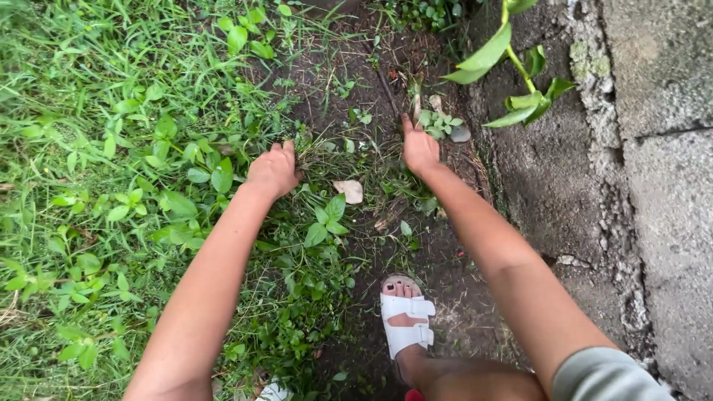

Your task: Pulling weeds and grass from the ground by hand in a garden area.

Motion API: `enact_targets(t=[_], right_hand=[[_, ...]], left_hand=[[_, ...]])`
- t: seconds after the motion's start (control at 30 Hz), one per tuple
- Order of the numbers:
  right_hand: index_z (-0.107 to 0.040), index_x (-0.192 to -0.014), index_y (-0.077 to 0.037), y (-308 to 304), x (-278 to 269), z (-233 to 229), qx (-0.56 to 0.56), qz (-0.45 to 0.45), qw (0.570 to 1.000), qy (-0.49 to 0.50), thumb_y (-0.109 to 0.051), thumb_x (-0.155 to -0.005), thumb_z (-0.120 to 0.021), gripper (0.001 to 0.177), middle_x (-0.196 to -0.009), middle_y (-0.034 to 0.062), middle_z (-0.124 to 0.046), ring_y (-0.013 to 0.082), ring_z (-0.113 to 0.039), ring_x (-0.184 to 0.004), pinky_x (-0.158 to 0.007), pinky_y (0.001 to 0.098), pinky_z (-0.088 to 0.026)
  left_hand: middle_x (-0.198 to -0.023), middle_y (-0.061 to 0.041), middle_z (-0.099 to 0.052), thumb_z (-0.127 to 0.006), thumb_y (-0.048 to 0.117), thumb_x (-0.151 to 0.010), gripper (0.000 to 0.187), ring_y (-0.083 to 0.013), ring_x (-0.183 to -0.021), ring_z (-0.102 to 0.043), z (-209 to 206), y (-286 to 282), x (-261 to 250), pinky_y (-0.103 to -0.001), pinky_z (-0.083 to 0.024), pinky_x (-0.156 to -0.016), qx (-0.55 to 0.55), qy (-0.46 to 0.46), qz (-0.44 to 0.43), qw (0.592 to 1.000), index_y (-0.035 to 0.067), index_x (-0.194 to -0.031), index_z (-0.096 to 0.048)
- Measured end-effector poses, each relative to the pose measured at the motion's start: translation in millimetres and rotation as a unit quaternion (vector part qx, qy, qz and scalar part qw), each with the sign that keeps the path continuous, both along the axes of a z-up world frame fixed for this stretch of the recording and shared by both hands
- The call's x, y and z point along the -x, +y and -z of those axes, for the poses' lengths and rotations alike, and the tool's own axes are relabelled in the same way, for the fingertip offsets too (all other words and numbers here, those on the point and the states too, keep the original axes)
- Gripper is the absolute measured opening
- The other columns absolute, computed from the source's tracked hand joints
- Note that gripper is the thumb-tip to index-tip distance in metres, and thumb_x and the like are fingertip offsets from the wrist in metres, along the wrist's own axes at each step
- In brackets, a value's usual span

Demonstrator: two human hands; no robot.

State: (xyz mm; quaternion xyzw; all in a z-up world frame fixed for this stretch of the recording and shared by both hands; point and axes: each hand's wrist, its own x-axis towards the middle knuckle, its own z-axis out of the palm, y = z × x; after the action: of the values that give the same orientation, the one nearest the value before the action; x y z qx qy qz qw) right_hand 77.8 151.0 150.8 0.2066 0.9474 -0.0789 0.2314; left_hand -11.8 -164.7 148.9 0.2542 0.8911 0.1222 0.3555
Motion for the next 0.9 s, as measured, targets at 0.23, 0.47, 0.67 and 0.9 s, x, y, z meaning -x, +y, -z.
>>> enact_targets(t=[0.23, 0.47, 0.67, 0.9], right_hand=[[-0.065, -0.128, 0.001, -2, 9, 46, -0.061, -0.021, 0.998, 0.016, 0.001, -0.094, -0.049, 0.038, -0.126, 0.0264, -0.065, 0.0498, -0.072, -0.1, -0.086, 0.0605, -0.058], [-0.072, -0.118, 0.004, -6, -33, 17, 0.056, -0.032, 0.998, 0.003, 0.003, -0.087, -0.061, 0.033, -0.112, 0.0296, -0.072, 0.0487, -0.07, -0.105, -0.089, 0.0591, -0.057], [-0.059, -0.137, -0.004, -84, -47, -105, 0.099, -0.009, 0.994, -0.046, -0.017, -0.086, -0.074, 0.055, -0.142, 0.0265, -0.055, 0.0469, -0.053, -0.131, -0.107, 0.061, -0.049], [-0.017, -0.162, -0.01, -83, -53, -21, 0.046, -0.014, 0.988, -0.149, -0.028, -0.086, -0.082, 0.102, -0.166, 0.0221, -0.015, 0.049, -0.031, -0.146, -0.109, 0.0712, -0.04]], left_hand=[[-0.129, -0.029, -0.058, -0.068, 0.031, -0.095, 0.057, -0.0529, -0.117, -0.063, -1, -6, 0, -0.059, -0.056, -0.099, -0.014, -0.013, -0.019, 1.0, -0.004, -0.133, -0.045], [-0.128, -0.027, -0.058, -0.069, 0.034, -0.093, 0.059, -0.0515, -0.117, -0.064, 7, 0, -2, -0.06, -0.056, -0.098, -0.003, 0.016, -0.004, 1.0, -0.002, -0.133, -0.046], [-0.14, -0.027, -0.048, -0.067, 0.026, -0.095, 0.069, -0.0454, -0.117, -0.063, 20, 12, -15, -0.054, -0.061, -0.089, 0.057, 0.084, 0.025, 0.995, 0.002, -0.151, -0.035], [-0.155, -0.015, -0.045, -0.027, 0.067, -0.105, 0.072, -0.0347, -0.139, -0.042, -85, 23, -54, -0.054, -0.036, -0.11, 0.088, 0.146, 0.097, 0.981, 0.021, -0.159, -0.039]])
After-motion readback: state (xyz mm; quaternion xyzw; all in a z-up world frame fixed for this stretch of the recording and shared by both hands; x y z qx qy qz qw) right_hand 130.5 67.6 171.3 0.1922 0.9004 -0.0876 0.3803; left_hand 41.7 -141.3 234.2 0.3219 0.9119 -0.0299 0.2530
